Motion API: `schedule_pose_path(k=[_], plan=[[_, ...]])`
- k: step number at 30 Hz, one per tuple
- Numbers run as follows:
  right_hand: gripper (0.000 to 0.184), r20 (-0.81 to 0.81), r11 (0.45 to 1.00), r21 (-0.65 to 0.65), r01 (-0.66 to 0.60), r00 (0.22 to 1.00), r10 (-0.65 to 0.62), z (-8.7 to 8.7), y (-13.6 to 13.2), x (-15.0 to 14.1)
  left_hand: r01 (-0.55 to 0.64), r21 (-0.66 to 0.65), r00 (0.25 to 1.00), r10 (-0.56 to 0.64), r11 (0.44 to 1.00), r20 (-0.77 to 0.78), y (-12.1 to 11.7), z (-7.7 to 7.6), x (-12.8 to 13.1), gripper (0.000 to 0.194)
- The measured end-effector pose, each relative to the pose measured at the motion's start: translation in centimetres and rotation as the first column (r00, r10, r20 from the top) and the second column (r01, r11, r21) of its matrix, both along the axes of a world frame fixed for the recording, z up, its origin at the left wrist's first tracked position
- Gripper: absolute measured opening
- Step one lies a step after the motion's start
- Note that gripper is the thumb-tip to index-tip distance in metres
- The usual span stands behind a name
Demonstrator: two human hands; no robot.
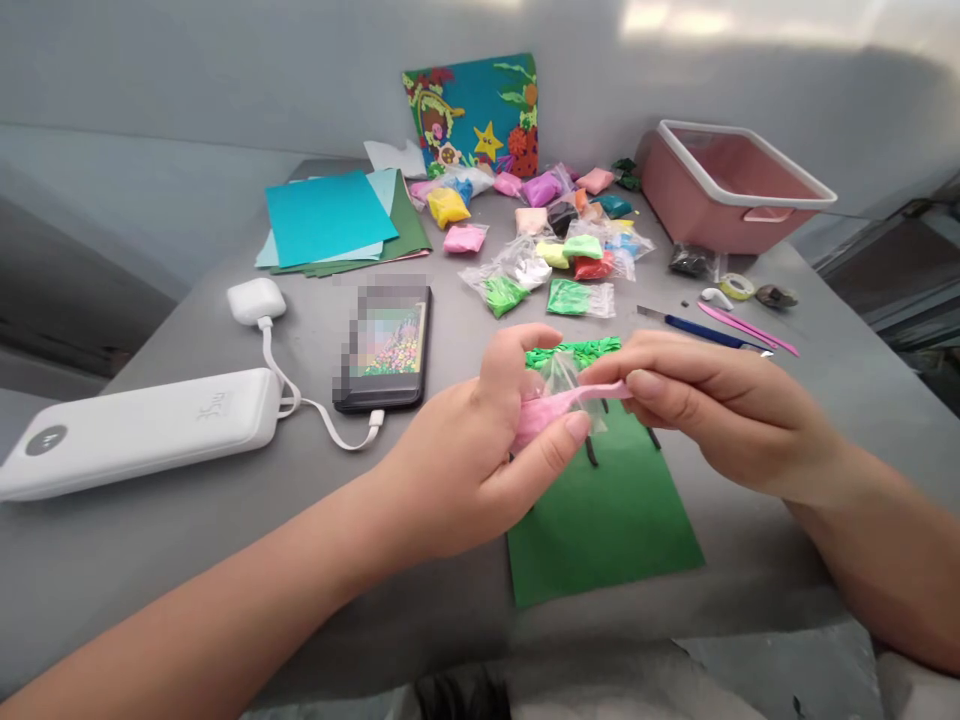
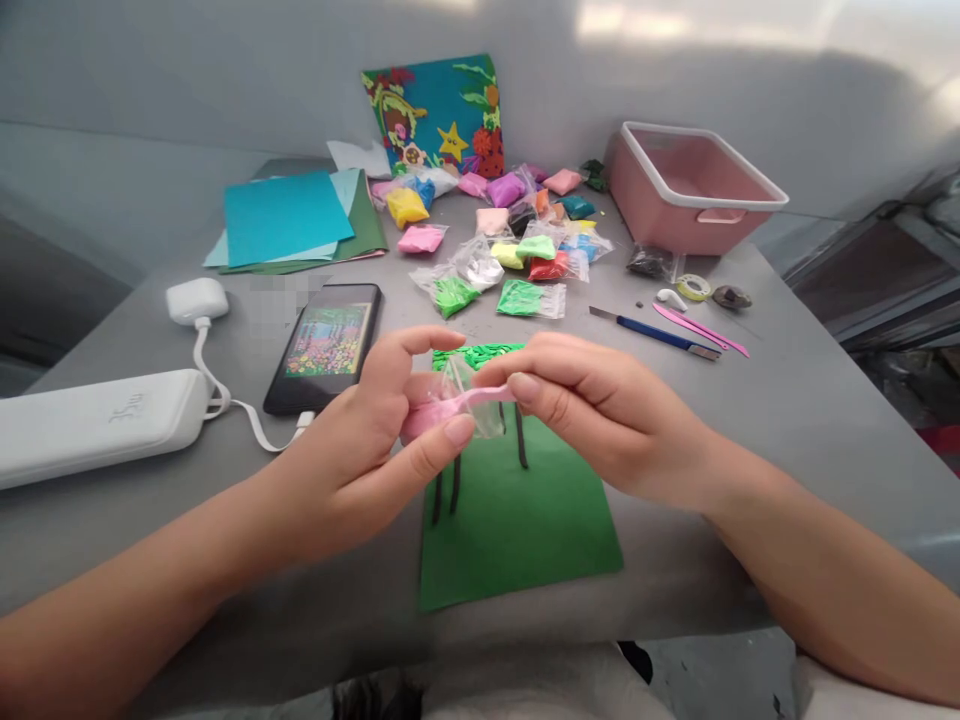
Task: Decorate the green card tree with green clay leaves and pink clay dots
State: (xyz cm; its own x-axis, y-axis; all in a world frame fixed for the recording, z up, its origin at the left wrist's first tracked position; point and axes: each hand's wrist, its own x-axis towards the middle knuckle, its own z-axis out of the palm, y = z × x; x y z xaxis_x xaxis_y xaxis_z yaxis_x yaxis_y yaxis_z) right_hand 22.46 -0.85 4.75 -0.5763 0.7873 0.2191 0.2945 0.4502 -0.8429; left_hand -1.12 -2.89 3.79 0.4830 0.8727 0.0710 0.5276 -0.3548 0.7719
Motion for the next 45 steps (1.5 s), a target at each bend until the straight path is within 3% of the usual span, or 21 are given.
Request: schedule_pose_path(k=[6,9,11,13,16,17,19,21,25,34,36,37,41,43,45], plan=[[0.019,0.1,0.961,0.265,-0.071,0.994,0.046,-0.4,0.4,-0.4,0.102,0.011,0.995,-0.102,0.995,-0.012,0.1,0.2,0.0,0.049],[0.008,0.119,0.926,0.359,-0.119,0.99,0.081,-0.9,0.3,-0.6,0.158,0.003,0.986,-0.158,0.987,-0.05,0.0,0.4,0.0,0.043],[0.004,0.08,0.918,0.393,-0.053,0.997,0.023,-1.0,0.0,-0.7,0.175,-0.029,0.983,-0.176,0.984,-0.048,0.0,0.4,0.0,0.039],[0.004,-0.027,0.903,0.391,0.178,0.983,-0.182,-0.8,-0.1,-0.6,0.151,-0.048,0.989,-0.151,0.987,0.001,0.0,0.4,0.0,0.036],[0.008,-0.361,0.821,0.172,0.545,0.81,-0.462,-0.2,0.5,-0.4,0.09,-0.018,0.994,-0.089,0.996,0.057,0.3,0.1,0.0,0.036],[0.014,-0.478,0.818,0.042,0.574,0.731,-0.488,0.1,0.9,-0.3,0.079,0.004,0.995,-0.079,0.997,0.059,0.4,-0.1,0.1,0.036],[0.021,-0.594,0.846,-0.215,0.488,0.623,-0.51,0.4,1.9,-0.3,0.066,0.031,0.996,-0.068,0.997,0.058,0.6,-0.5,0.1,0.038],[0.019,-0.553,0.845,-0.422,0.329,0.645,-0.527,0.3,2.7,-0.4,0.035,0.013,0.996,-0.036,0.999,0.08,0.6,-0.7,0.1,0.04],[0.027,-0.435,0.751,-0.649,0.12,0.752,-0.495,-0.6,3.0,-0.7,-0.033,-0.099,0.982,0.05,0.995,0.181,0.7,-0.9,0.2,0.042],[0.021,-0.452,0.697,-0.709,-0.111,0.83,-0.328,-1.3,2.1,-0.8,-0.024,-0.261,0.946,0.107,0.965,0.306,1.0,-1.0,0.1,0.04],[0.022,-0.445,0.728,-0.677,-0.105,0.847,-0.291,-1.3,1.7,-0.9,0.016,-0.32,0.927,0.106,0.947,0.36,0.9,-0.9,0.1,0.038],[0.02,-0.444,0.771,-0.63,-0.096,0.859,-0.256,-1.4,1.5,-0.9,0.041,-0.352,0.915,0.107,0.935,0.389,0.9,-0.8,0.2,0.037],[0.012,-0.325,0.975,-0.223,0.015,0.941,-0.089,-1.9,1.1,-1.1,0.125,-0.447,0.883,0.106,0.886,0.457,0.8,-0.6,0.2,0.035],[0.01,-0.24,0.996,0.024,0.085,0.968,-0.077,-2.1,1.0,-1.0,0.152,-0.485,0.871,0.115,0.861,0.477,0.9,-0.6,0.3,0.035],[0.016,-0.198,0.972,0.203,0.122,0.977,-0.081,-2.1,0.9,-0.9,0.175,-0.525,0.856,0.134,0.833,0.499,0.9,-0.5,0.3,0.038]])
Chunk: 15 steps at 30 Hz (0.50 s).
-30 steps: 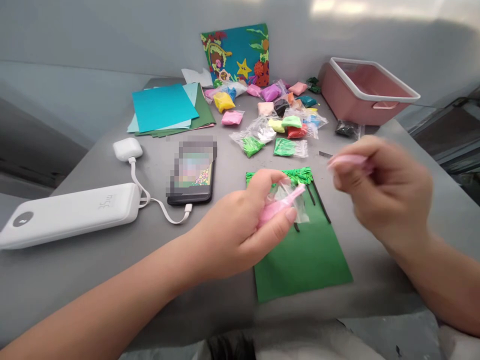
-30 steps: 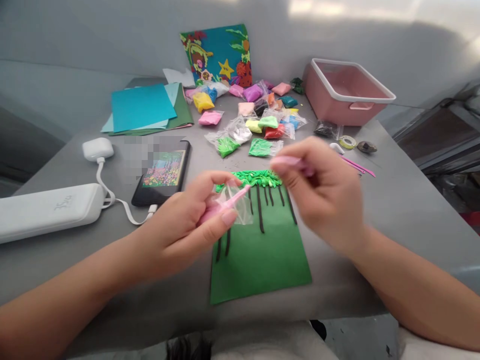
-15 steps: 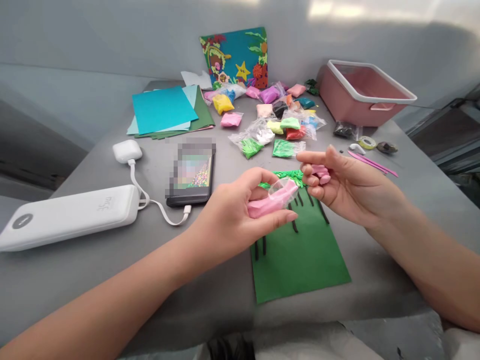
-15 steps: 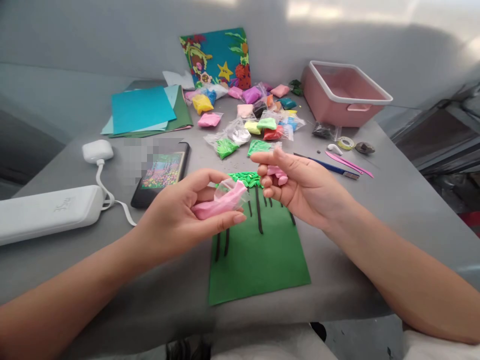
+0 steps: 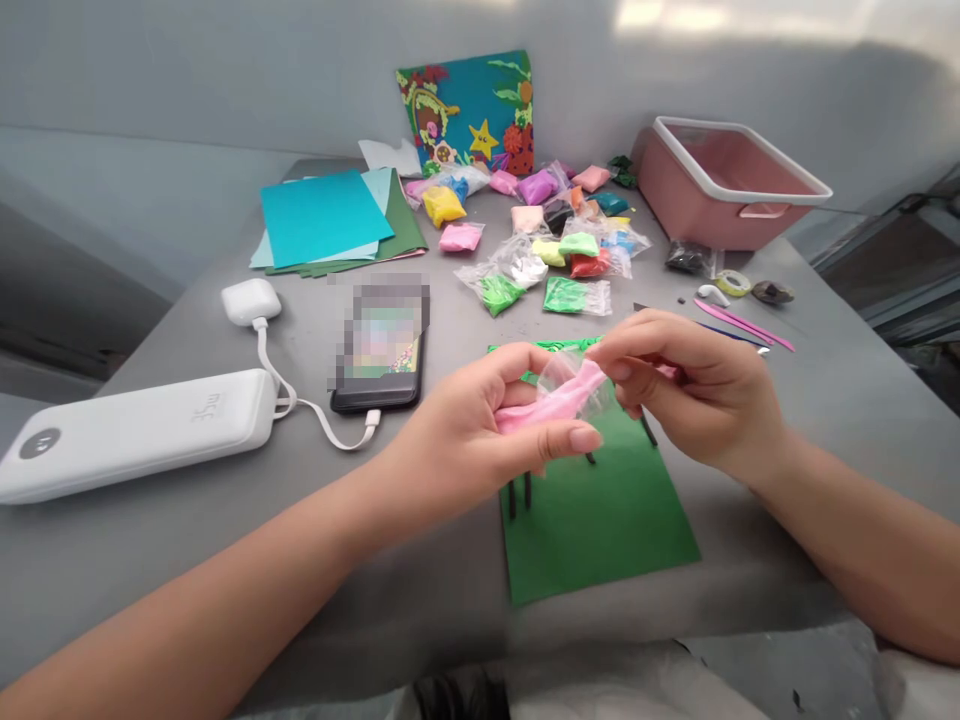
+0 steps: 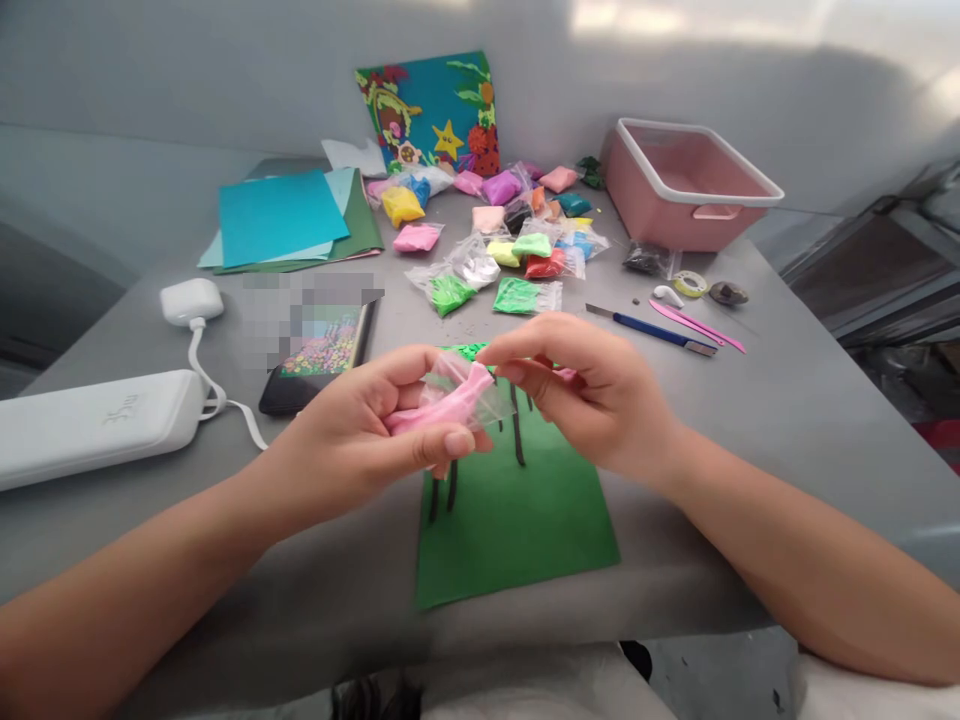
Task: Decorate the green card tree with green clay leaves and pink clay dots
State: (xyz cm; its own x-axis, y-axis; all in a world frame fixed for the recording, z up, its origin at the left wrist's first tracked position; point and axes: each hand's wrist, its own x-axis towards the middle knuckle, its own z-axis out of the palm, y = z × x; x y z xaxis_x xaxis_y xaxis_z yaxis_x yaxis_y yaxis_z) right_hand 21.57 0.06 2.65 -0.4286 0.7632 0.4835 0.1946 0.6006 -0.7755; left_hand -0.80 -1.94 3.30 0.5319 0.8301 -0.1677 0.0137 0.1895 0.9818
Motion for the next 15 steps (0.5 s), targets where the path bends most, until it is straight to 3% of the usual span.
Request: schedule_pose_path(k=[3,6,15], plan=[[0.031,0.064,0.994,0.112,-0.01,0.998,0.003,0.6,-0.3,0.3,0.018,-0.046,0.999,-0.016,0.999,0.037,0.1,0.1,0.0,0.04],[0.047,0.145,0.988,0.114,-0.106,0.985,0.089,1.1,-0.6,0.5,0.039,-0.051,0.998,-0.036,0.998,0.053,0.1,0.2,0.0,0.04],[0.061,0.288,0.95,-0.17,-0.263,0.908,0.303,1.1,-0.9,0.4,0.02,-0.076,0.999,-0.018,0.997,0.034,-0.1,0.2,0.4,0.054]])
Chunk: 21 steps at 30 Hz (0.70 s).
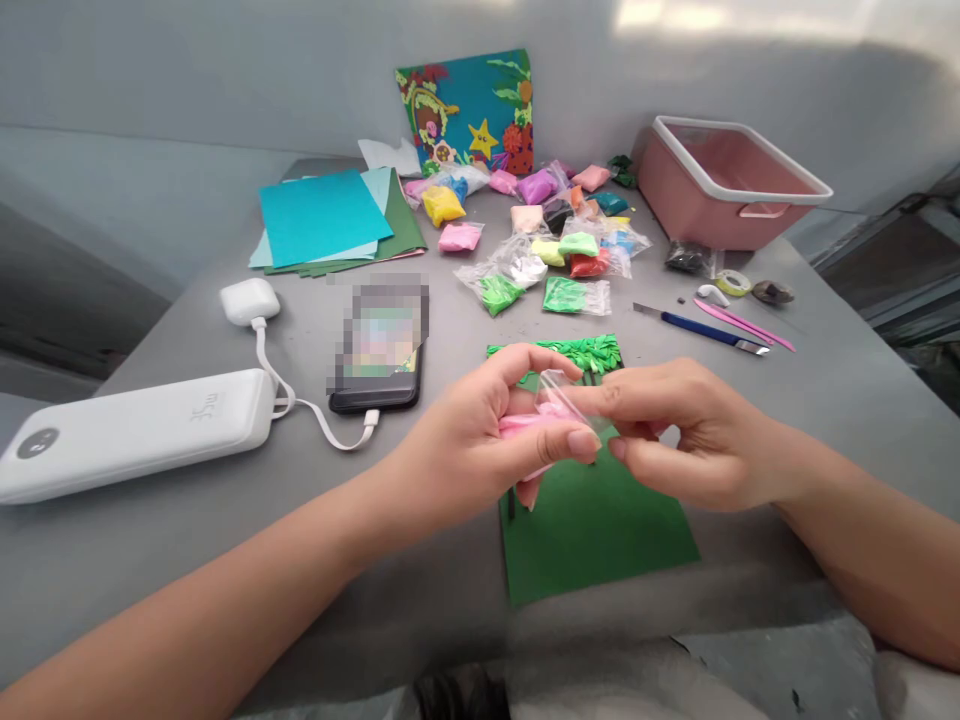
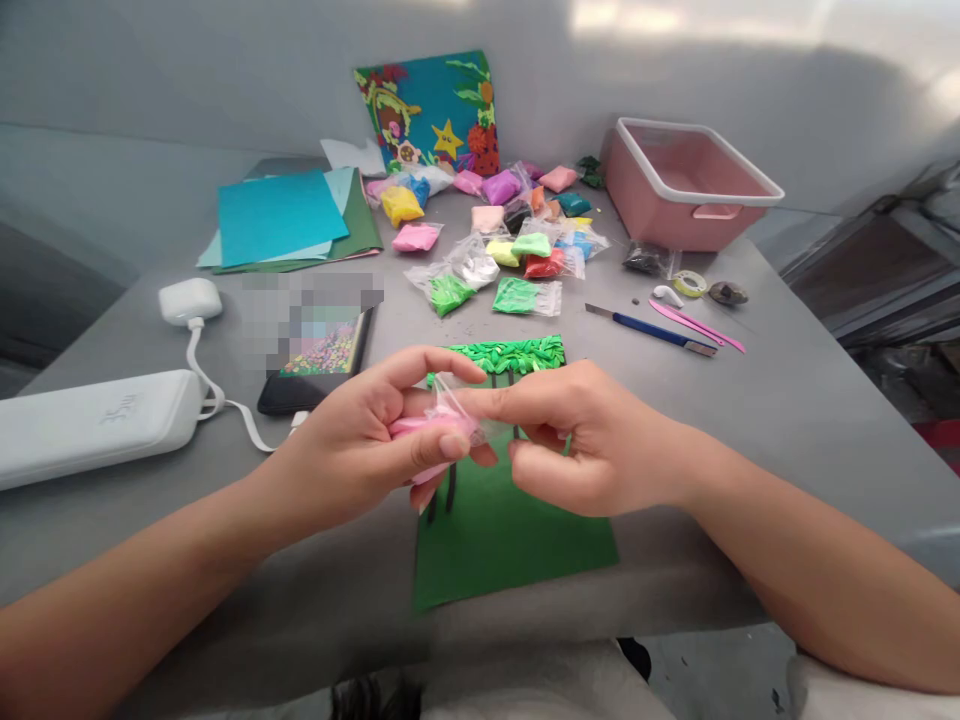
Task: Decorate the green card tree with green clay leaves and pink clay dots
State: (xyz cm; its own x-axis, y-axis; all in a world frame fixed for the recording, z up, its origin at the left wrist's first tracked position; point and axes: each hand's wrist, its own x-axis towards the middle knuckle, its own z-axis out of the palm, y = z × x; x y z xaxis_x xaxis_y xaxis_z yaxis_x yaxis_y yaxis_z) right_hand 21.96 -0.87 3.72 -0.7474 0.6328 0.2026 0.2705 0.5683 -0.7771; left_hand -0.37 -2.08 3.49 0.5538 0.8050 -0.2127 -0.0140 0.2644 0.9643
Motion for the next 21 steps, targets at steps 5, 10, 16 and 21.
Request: schedule_pose_path(k=[5,10,16,21], plan=[[0.052,0.01,0.977,-0.206,-0.063,0.998,0.067,0.5,-0.7,-0.3,-0.035,0.01,0.999,0.035,0.999,-0.001,-0.6,0.0,0.2,0.052],[0.021,-0.057,0.975,-0.179,0.131,0.988,-0.143,0.9,-0.5,-0.2,-0.056,0.061,0.998,0.055,0.997,0.011,-0.8,0.2,0.3,0.046],[0.011,-0.172,0.929,0.021,0.37,0.916,-0.362,1.0,0.1,-0.1,-0.125,0.169,0.991,0.13,0.978,-0.017,-0.6,0.4,0.5,0.019],[0.025,-0.271,0.897,-0.082,0.435,0.856,-0.44,0.1,0.0,-0.7,-0.216,0.201,0.976,0.211,0.956,0.043,-0.3,-0.7,0.8,0.015]])
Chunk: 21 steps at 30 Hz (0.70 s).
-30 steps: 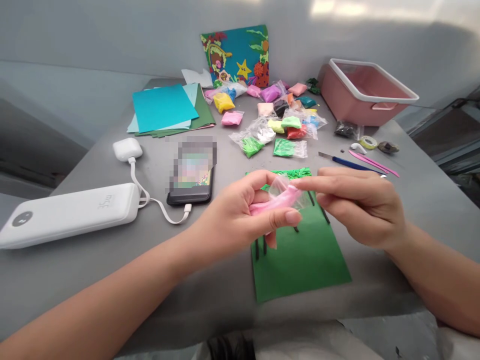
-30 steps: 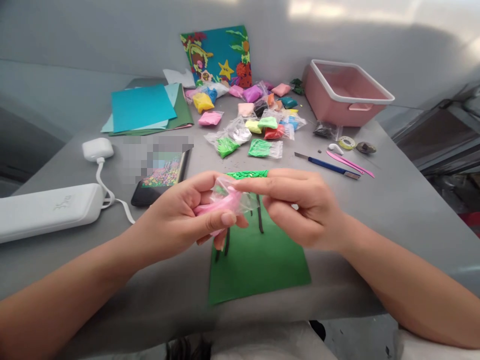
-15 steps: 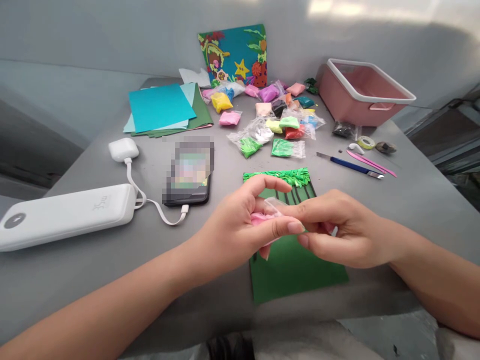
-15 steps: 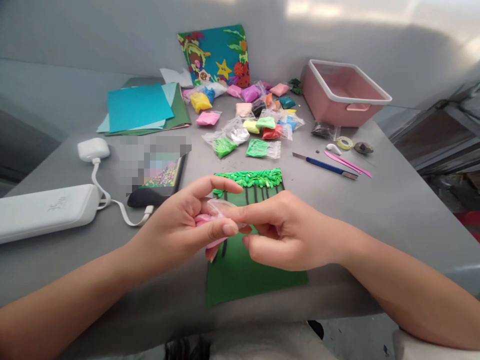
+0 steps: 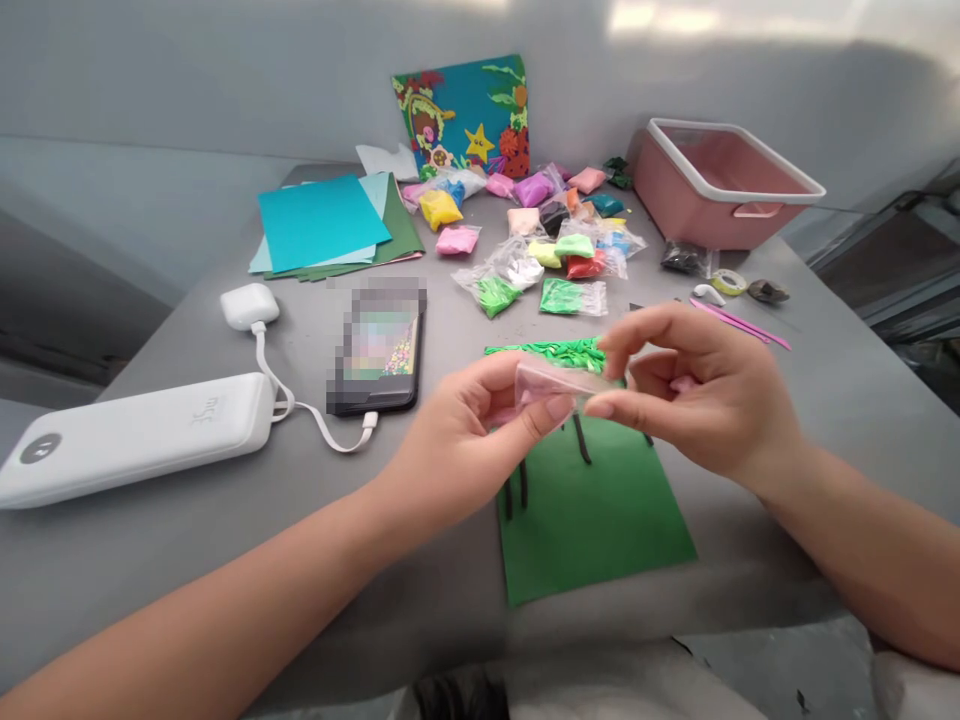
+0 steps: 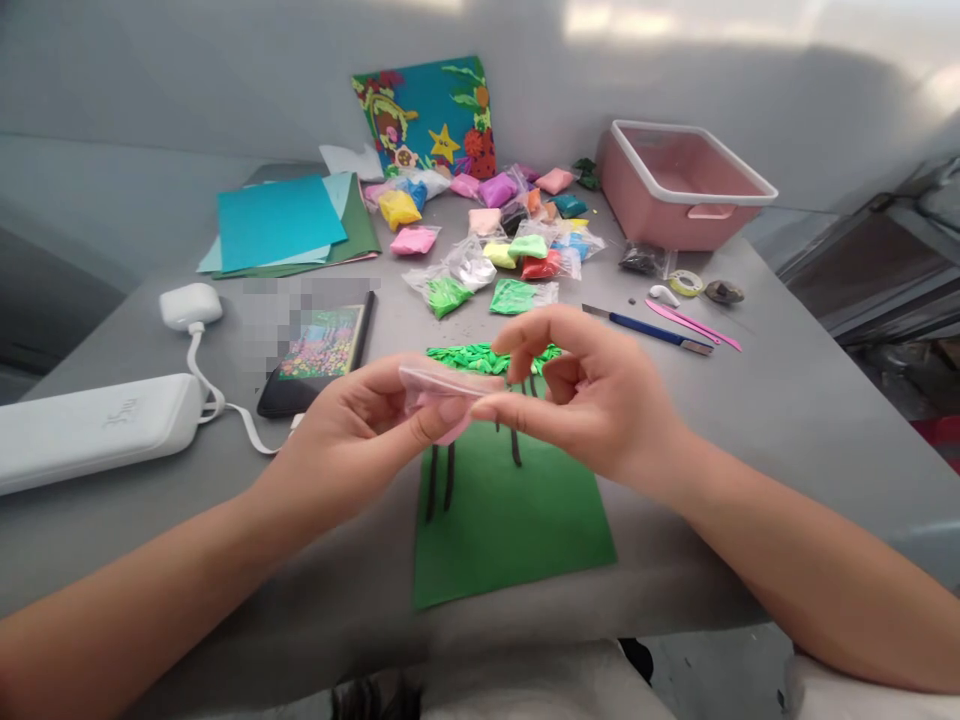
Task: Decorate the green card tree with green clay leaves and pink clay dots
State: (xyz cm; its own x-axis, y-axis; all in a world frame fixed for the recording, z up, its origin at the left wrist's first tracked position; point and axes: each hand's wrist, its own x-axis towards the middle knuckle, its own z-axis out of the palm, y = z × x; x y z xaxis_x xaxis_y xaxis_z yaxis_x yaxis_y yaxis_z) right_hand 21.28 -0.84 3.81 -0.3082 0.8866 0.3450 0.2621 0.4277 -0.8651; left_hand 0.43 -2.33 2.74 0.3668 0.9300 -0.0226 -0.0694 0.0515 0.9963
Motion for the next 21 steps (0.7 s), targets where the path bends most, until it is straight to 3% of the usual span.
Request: schedule_pose_path(k=[5,11,14,21], plan=[[0.015,0.012,0.998,-0.053,-0.044,0.999,0.045,-0.47,0.21,-0.15,-0.071,-0.049,0.996,0.073,0.996,0.042,-0.08,-0.59,0.06,0.019],[0.015,-0.085,0.987,-0.159,-0.03,0.996,0.016,0.13,-0.01,-0.17,-0.201,0.099,0.977,0.192,0.975,0.092,-0.46,-0.2,-0.32,0.014],[0.013,-0.126,0.992,-0.119,-0.033,0.992,0.018,0.19,-0.13,-0.11,-0.263,0.175,0.965,0.255,0.949,0.065,-0.38,-0.16,-0.45,0.006],[0.01,-0.072,0.999,0.016,0.027,0.997,-0.026,-0.17,-0.32,0.11,-0.254,0.243,0.96,0.276,0.936,-0.058,-0.57,0.23,-0.64,0.008]])
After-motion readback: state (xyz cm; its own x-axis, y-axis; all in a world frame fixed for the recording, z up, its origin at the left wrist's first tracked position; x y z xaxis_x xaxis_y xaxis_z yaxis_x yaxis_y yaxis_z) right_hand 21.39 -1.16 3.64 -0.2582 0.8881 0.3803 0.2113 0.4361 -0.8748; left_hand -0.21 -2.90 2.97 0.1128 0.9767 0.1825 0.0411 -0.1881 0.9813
